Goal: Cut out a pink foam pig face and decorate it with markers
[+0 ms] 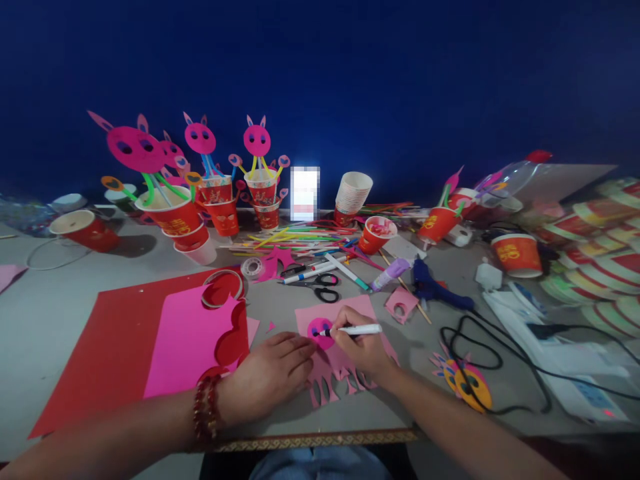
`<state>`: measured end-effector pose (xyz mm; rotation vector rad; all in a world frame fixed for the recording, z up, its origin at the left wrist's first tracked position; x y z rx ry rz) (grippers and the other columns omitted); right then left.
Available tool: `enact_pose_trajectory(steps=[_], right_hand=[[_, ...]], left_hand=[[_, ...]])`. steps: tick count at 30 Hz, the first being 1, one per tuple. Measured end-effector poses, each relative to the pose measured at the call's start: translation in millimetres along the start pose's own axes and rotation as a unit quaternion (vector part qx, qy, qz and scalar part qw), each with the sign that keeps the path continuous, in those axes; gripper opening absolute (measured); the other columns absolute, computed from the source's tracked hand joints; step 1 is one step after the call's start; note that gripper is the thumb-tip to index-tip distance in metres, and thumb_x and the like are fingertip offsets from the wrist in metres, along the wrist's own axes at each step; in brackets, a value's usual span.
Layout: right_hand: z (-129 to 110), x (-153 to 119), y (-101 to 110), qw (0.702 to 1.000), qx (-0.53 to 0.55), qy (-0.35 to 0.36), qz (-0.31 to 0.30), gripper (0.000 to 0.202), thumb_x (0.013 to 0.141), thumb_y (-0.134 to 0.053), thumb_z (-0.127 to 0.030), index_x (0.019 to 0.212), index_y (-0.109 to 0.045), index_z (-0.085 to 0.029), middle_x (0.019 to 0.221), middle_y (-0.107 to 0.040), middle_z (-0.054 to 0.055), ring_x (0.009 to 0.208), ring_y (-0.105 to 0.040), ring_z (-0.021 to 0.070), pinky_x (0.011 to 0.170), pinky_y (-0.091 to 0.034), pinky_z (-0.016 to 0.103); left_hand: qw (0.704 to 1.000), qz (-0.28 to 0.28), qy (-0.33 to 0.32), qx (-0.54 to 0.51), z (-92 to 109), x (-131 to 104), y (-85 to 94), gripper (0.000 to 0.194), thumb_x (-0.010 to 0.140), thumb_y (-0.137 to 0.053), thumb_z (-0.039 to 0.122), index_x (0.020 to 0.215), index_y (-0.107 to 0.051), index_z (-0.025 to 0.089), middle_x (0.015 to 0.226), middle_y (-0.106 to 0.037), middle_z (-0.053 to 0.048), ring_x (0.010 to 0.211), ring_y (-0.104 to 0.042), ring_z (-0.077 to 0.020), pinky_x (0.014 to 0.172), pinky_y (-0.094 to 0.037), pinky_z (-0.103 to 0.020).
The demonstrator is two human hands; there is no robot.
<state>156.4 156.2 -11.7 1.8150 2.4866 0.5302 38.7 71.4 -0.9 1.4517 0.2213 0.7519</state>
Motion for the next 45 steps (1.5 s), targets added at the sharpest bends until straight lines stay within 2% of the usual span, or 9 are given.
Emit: enact_pose_trajectory(steps=[5,9,15,18,22,27,33,39,45], right_hand=[[0.9,-0.3,5.3,0.999,0.027,-0.003,0.031,0.017,0.079,-0.054,-0.015,0.063,-0.053,-0.021,0.059,-0.049,-0.004,0.053,-0.044,0.0127,0.052,-0.034,0.026],[10.4,-1.2,12.2,0.995,0.072,-0.04,0.057,0.015,0.08,-0.056,-0.017,0.066,-0.053,-0.022,0.056,-0.049,-0.005,0.049,-0.044,0.0118,0.049,-0.034,0.025],[10.3,5.1,19.2,0.995,0.065,-0.07,0.021,0.011,0.08,-0.056,-0.019,0.07,-0.053,-0.022,0.056,-0.052,-0.005,0.049,-0.049,0.0119,0.048,-0.036,0.024],[6.3,7.1,20.8,0.994,0.058,-0.088,-0.013,0.004,0.081,-0.054,-0.019,0.08,-0.057,-0.021,0.062,-0.057,-0.005,0.052,-0.051,0.0124,0.05,-0.038,0.024],[-0.8,5.8,17.5,0.997,0.029,-0.049,-0.049,0.006,0.082,-0.056,-0.022,0.076,-0.058,-0.02,0.065,-0.056,-0.003,0.058,-0.051,0.014,0.054,-0.039,0.025],[6.0,1.2,23.8,1.0,0.012,0.001,0.017,0.012,0.08,-0.053,-0.019,0.068,-0.055,-0.021,0.06,-0.049,-0.004,0.053,-0.044,0.0129,0.051,-0.033,0.025],[14.9,-1.5,18.2,1.0,0.001,-0.013,-0.004,0.011,0.08,-0.054,-0.02,0.069,-0.054,-0.022,0.057,-0.048,-0.005,0.05,-0.042,0.0127,0.049,-0.032,0.024],[8.3,0.0,15.8,1.0,-0.02,0.007,-0.02,0.013,0.081,-0.054,-0.019,0.068,-0.055,-0.022,0.06,-0.051,-0.004,0.054,-0.045,0.0135,0.052,-0.034,0.025],[8.0,0.3,14.9,0.999,-0.023,-0.003,-0.026,0.014,0.082,-0.053,-0.019,0.068,-0.055,-0.022,0.059,-0.051,-0.004,0.053,-0.045,0.0136,0.052,-0.033,0.025]], left_hand=[[1.0,-0.001,0.001,0.002,-0.6,-0.8,-1.3,0.018,0.098,-0.052,0.027,0.107,-0.062,0.016,0.128,-0.065,-0.007,0.118,-0.058,-0.0196,0.103,-0.044,-0.037],[1.0,-0.002,0.0,0.005,0.1,-1.3,-1.3,0.016,0.097,-0.053,0.025,0.107,-0.062,0.016,0.126,-0.066,-0.007,0.12,-0.057,-0.0191,0.103,-0.044,-0.036],[1.0,-0.009,-0.002,-0.001,0.7,-1.0,-0.3,0.017,0.098,-0.052,0.027,0.107,-0.062,0.016,0.126,-0.066,-0.006,0.119,-0.057,-0.0193,0.104,-0.043,-0.037],[1.0,-0.007,0.003,-0.001,-0.4,-0.3,0.3,0.017,0.098,-0.052,0.028,0.105,-0.062,0.016,0.127,-0.065,-0.006,0.119,-0.058,-0.0195,0.103,-0.043,-0.037],[1.0,-0.006,0.001,0.004,-0.2,0.9,0.7,0.018,0.099,-0.05,0.028,0.105,-0.062,0.016,0.127,-0.066,-0.006,0.118,-0.058,-0.0195,0.102,-0.044,-0.037],[1.0,-0.002,-0.003,0.005,0.5,0.8,1.1,0.019,0.099,-0.049,0.029,0.105,-0.062,0.017,0.126,-0.066,-0.006,0.117,-0.059,-0.0194,0.101,-0.045,-0.037],[1.0,0.003,0.003,-0.002,-1.1,1.0,1.2,0.017,0.099,-0.05,0.026,0.106,-0.063,0.017,0.126,-0.066,-0.006,0.118,-0.058,-0.0191,0.102,-0.044,-0.036],[1.0,0.001,-0.003,-0.002,0.0,1.8,1.8,0.017,0.098,-0.051,0.025,0.106,-0.062,0.016,0.125,-0.066,-0.007,0.118,-0.058,-0.0191,0.102,-0.044,-0.036],[1.0,-0.001,-0.003,-0.004,1.1,1.7,4.8,0.018,0.099,-0.05,0.027,0.105,-0.062,0.015,0.124,-0.067,-0.008,0.117,-0.059,-0.0199,0.101,-0.045,-0.037]])
Point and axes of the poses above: each hand's wrist, its own x-axis towards the middle knuckle, its own y-axis out of the back of the hand, z = x × y, the point moved 9 cm from there along x, towards the middle knuckle
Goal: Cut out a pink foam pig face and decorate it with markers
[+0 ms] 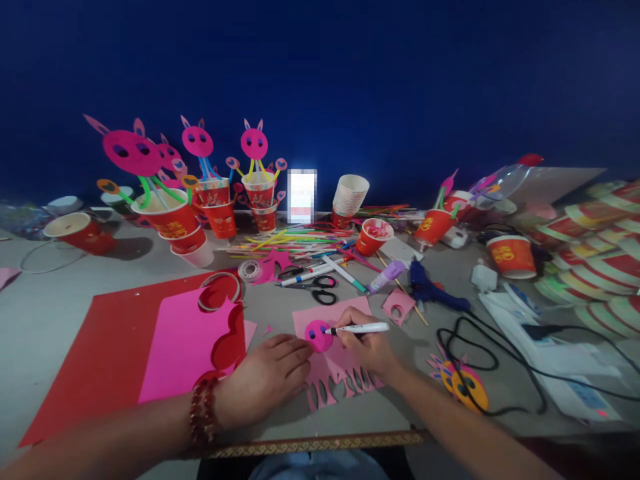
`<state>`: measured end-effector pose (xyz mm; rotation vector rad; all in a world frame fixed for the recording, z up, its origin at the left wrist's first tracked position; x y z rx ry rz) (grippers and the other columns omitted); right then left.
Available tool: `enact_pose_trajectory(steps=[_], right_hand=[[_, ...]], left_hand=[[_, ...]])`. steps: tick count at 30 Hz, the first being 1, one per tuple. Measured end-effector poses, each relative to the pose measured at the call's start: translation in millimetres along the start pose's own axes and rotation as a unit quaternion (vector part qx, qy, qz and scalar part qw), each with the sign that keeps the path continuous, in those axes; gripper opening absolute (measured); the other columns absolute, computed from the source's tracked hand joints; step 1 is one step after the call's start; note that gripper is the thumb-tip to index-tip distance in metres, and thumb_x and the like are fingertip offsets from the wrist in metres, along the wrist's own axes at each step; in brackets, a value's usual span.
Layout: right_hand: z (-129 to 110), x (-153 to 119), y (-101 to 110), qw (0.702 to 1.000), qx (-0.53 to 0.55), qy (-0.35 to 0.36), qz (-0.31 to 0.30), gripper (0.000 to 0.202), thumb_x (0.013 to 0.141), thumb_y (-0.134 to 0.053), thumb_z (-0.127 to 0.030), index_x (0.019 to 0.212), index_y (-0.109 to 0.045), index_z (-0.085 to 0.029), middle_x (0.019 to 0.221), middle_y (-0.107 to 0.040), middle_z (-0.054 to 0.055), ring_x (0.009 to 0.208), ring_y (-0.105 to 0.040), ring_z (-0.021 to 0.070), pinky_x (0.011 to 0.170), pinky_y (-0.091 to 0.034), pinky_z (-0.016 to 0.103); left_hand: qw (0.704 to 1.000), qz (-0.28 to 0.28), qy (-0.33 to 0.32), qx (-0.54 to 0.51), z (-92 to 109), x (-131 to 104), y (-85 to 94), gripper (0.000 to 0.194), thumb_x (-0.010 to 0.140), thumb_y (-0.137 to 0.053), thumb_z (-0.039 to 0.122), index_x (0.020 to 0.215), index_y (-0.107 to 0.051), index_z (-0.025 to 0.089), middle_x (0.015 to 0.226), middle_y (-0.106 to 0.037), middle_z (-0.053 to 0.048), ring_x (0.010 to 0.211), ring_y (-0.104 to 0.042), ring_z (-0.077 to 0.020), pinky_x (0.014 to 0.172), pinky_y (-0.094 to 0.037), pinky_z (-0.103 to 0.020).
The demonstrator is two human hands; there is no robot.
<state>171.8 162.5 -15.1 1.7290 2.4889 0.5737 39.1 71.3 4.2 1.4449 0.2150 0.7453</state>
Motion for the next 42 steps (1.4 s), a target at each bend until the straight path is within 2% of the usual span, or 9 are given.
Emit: enact_pose_trajectory(steps=[21,42], right_hand=[[-1.8,0.0,-1.5,1.0,-0.02,0.014,-0.016,0.014,0.084,-0.053,-0.02,0.07,-0.055,-0.022,0.059,-0.053,-0.004,0.054,-0.047,0.0137,0.054,-0.035,0.026],[2.8,-0.4,1.3,1.0,-0.014,0.0,0.002,0.013,0.084,-0.054,-0.022,0.071,-0.054,-0.022,0.058,-0.051,-0.005,0.052,-0.045,0.0136,0.051,-0.034,0.025]], left_hand=[[1.0,0.001,0.005,0.004,-1.2,-1.8,-5.7,0.016,0.097,-0.051,0.023,0.106,-0.062,0.016,0.127,-0.065,-0.007,0.118,-0.058,-0.0199,0.103,-0.044,-0.037],[1.0,0.001,0.006,-0.002,-1.1,-0.3,-2.5,0.017,0.097,-0.052,0.026,0.105,-0.063,0.016,0.124,-0.067,-0.009,0.118,-0.058,-0.0188,0.103,-0.044,-0.036]])
Point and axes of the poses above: each hand's wrist, its own x-axis towards the middle knuckle, its own y-axis out of the back of the hand, z = x × y, the point moved 9 cm from there along x, towards the middle knuckle
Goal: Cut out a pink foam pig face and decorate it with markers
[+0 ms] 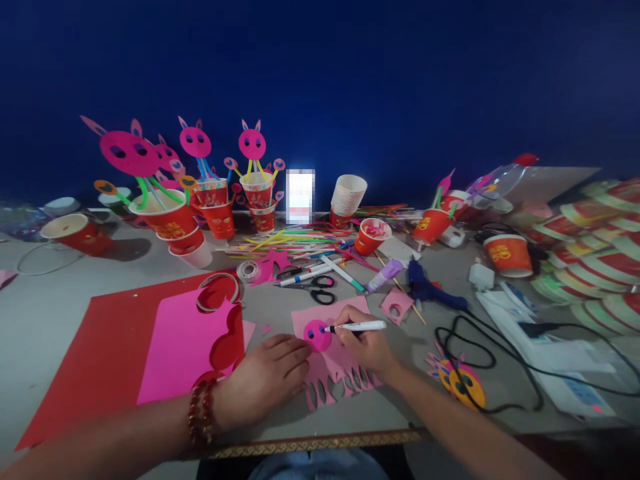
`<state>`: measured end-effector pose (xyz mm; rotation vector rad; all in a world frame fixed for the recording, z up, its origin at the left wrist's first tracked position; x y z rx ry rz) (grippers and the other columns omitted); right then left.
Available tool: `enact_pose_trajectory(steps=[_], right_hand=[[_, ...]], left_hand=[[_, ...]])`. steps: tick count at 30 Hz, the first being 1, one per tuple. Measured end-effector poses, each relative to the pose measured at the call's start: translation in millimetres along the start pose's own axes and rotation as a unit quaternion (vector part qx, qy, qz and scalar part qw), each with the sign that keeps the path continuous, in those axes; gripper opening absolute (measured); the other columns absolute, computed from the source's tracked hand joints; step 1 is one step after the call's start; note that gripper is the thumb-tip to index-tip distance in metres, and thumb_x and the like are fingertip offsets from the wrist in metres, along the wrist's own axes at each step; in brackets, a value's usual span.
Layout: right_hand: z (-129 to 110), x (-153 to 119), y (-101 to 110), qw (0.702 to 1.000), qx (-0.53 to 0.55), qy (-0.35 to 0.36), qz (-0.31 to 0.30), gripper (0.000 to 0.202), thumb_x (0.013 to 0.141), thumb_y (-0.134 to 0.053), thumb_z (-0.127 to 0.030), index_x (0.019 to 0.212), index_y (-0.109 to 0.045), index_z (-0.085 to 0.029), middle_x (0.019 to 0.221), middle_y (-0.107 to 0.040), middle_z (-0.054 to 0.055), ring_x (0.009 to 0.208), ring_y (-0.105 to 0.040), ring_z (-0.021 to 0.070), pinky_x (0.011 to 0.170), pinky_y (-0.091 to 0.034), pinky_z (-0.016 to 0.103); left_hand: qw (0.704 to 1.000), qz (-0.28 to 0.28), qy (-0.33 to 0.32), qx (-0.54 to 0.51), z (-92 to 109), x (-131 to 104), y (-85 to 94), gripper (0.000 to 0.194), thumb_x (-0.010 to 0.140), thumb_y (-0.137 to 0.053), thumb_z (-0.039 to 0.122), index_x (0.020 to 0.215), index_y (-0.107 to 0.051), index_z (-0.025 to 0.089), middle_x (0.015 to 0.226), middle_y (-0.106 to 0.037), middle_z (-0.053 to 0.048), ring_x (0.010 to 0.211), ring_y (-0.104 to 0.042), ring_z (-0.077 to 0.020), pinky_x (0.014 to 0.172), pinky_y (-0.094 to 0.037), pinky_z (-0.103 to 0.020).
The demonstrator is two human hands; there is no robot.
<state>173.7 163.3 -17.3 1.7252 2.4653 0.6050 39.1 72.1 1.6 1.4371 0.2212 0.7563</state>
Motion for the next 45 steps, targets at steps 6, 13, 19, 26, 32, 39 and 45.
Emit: enact_pose_trajectory(steps=[6,13,19,26,32,39,45], right_hand=[[-0.5,0.0,0.9,1.0,0.014,0.001,0.01,0.013,0.082,-0.054,-0.018,0.069,-0.053,-0.022,0.057,-0.048,-0.005,0.052,-0.043,0.0133,0.051,-0.033,0.025],[4.6,-1.1,1.8,1.0,0.018,-0.01,0.014,0.013,0.082,-0.055,-0.021,0.069,-0.053,-0.023,0.058,-0.047,-0.005,0.05,-0.04,0.0132,0.049,-0.03,0.025],[5.9,-1.5,1.5,1.0,0.019,-0.012,0.011,0.013,0.082,-0.053,-0.02,0.069,-0.053,-0.023,0.058,-0.046,-0.004,0.051,-0.039,0.0134,0.049,-0.029,0.025],[6.1,-2.2,3.6,0.999,0.038,-0.014,0.029,0.013,0.081,-0.053,-0.018,0.068,-0.053,-0.021,0.059,-0.047,-0.004,0.052,-0.04,0.0125,0.049,-0.029,0.024],[8.0,-2.1,2.5,0.999,0.041,-0.017,0.026,0.013,0.081,-0.053,-0.018,0.069,-0.053,-0.022,0.058,-0.047,-0.004,0.051,-0.041,0.0129,0.048,-0.03,0.025],[0.1,-1.4,-1.3,1.0,-0.007,0.004,-0.011,0.014,0.083,-0.051,-0.02,0.069,-0.054,-0.021,0.059,-0.051,-0.004,0.054,-0.046,0.0137,0.052,-0.033,0.026],[-1.0,-0.4,-1.9,1.0,-0.02,0.009,-0.012,0.012,0.082,-0.051,-0.02,0.071,-0.055,-0.021,0.061,-0.053,-0.004,0.054,-0.047,0.013,0.053,-0.034,0.024]], left_hand=[[1.0,-0.002,0.003,0.003,-0.9,-0.6,-1.0,0.016,0.097,-0.053,0.026,0.106,-0.063,0.016,0.126,-0.066,-0.008,0.118,-0.058,-0.0192,0.103,-0.044,-0.036],[1.0,0.0,0.005,-0.002,-0.9,-1.1,-0.9,0.018,0.098,-0.051,0.028,0.106,-0.063,0.016,0.126,-0.066,-0.006,0.118,-0.058,-0.0186,0.104,-0.043,-0.037],[1.0,0.003,0.004,-0.004,-1.0,-0.3,-0.5,0.019,0.1,-0.049,0.028,0.105,-0.062,0.016,0.126,-0.066,-0.007,0.118,-0.058,-0.0197,0.103,-0.043,-0.037],[1.0,0.002,0.008,-0.005,-1.3,-1.0,0.0,0.016,0.098,-0.052,0.026,0.105,-0.062,0.017,0.126,-0.066,-0.007,0.118,-0.058,-0.0188,0.103,-0.044,-0.037],[1.0,0.001,0.007,-0.008,-1.2,-0.1,-0.7,0.018,0.099,-0.049,0.028,0.105,-0.062,0.017,0.126,-0.066,-0.006,0.117,-0.059,-0.0193,0.102,-0.045,-0.037],[1.0,0.012,0.0,0.003,-0.5,0.1,-1.0,0.016,0.098,-0.05,0.025,0.103,-0.063,0.016,0.122,-0.068,-0.007,0.115,-0.06,-0.0191,0.101,-0.045,-0.037],[1.0,0.017,-0.002,0.0,-0.6,-0.5,-0.7,0.016,0.098,-0.052,0.027,0.104,-0.062,0.016,0.123,-0.068,-0.007,0.116,-0.059,-0.0187,0.102,-0.045,-0.036]])
Point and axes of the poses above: each hand's wrist, its own x-axis towards the middle knuckle, its own y-axis out of the back of the hand, z = x × y, the point moved 9 cm from there along x, towards the middle knuckle
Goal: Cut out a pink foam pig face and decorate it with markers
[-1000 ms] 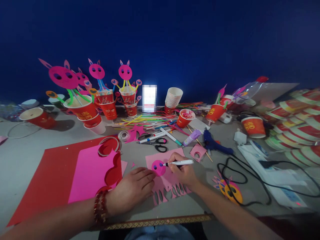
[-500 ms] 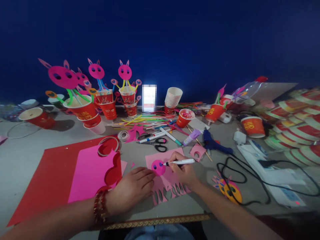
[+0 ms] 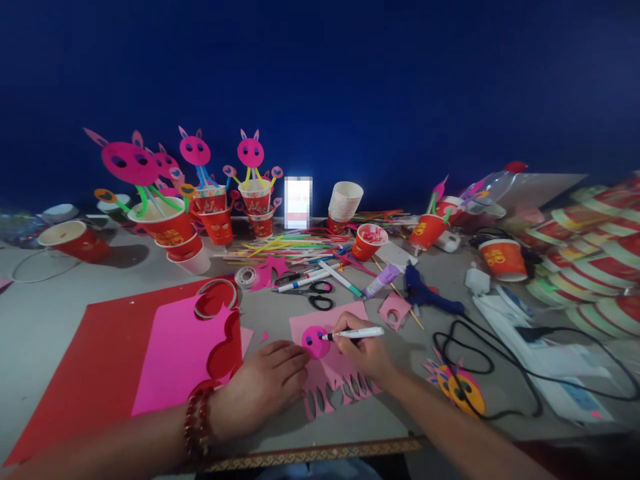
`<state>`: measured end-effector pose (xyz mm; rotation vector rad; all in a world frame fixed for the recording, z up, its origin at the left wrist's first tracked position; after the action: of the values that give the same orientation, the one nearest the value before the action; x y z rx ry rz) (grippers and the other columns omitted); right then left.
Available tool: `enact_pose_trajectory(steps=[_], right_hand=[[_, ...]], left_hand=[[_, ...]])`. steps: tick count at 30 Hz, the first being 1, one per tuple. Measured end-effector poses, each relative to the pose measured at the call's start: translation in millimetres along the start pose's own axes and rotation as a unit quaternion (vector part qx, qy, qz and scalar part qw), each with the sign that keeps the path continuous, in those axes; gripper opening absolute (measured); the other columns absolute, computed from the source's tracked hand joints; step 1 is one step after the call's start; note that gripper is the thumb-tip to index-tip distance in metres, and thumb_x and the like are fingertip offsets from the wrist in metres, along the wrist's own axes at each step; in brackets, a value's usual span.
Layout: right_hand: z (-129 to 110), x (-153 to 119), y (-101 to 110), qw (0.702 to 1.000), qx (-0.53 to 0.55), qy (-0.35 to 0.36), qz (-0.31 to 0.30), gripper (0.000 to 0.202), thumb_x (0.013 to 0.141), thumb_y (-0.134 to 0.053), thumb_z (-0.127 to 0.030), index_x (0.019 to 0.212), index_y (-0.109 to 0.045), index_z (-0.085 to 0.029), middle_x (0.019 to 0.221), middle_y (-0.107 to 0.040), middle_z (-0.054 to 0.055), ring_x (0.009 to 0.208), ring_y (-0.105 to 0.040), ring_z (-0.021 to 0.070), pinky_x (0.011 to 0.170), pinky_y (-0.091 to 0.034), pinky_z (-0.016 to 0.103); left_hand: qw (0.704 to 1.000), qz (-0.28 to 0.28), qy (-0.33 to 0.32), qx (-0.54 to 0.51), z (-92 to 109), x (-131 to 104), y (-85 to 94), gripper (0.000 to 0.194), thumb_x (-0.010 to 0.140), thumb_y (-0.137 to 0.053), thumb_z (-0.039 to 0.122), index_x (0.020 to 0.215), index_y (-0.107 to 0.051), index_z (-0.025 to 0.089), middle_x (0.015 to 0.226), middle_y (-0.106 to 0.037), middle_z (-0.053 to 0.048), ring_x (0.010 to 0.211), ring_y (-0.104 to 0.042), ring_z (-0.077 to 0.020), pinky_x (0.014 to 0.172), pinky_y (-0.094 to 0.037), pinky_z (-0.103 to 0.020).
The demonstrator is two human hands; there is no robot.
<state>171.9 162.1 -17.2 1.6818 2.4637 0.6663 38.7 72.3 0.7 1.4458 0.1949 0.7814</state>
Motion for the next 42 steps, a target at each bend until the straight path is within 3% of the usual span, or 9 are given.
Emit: enact_pose_trajectory(steps=[42], right_hand=[[-0.5,0.4,-0.7,1.0,0.011,0.0,-0.003,0.014,0.082,-0.05,-0.02,0.069,-0.052,-0.021,0.06,-0.05,-0.004,0.055,-0.046,0.014,0.053,-0.032,0.026]], left_hand=[[1.0,-0.013,0.009,-0.008,-0.7,-0.2,-0.3,0.016,0.096,-0.054,0.027,0.106,-0.062,0.017,0.124,-0.067,-0.006,0.116,-0.059,-0.0178,0.104,-0.044,-0.036]])
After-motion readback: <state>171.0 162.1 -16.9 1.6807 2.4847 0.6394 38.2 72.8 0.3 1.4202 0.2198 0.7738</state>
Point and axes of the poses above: each hand's wrist, its own x-axis towards the middle knuckle, its own y-axis out of the back of the hand, z = x × y, the point moved 9 cm from there along x, towards the middle knuckle
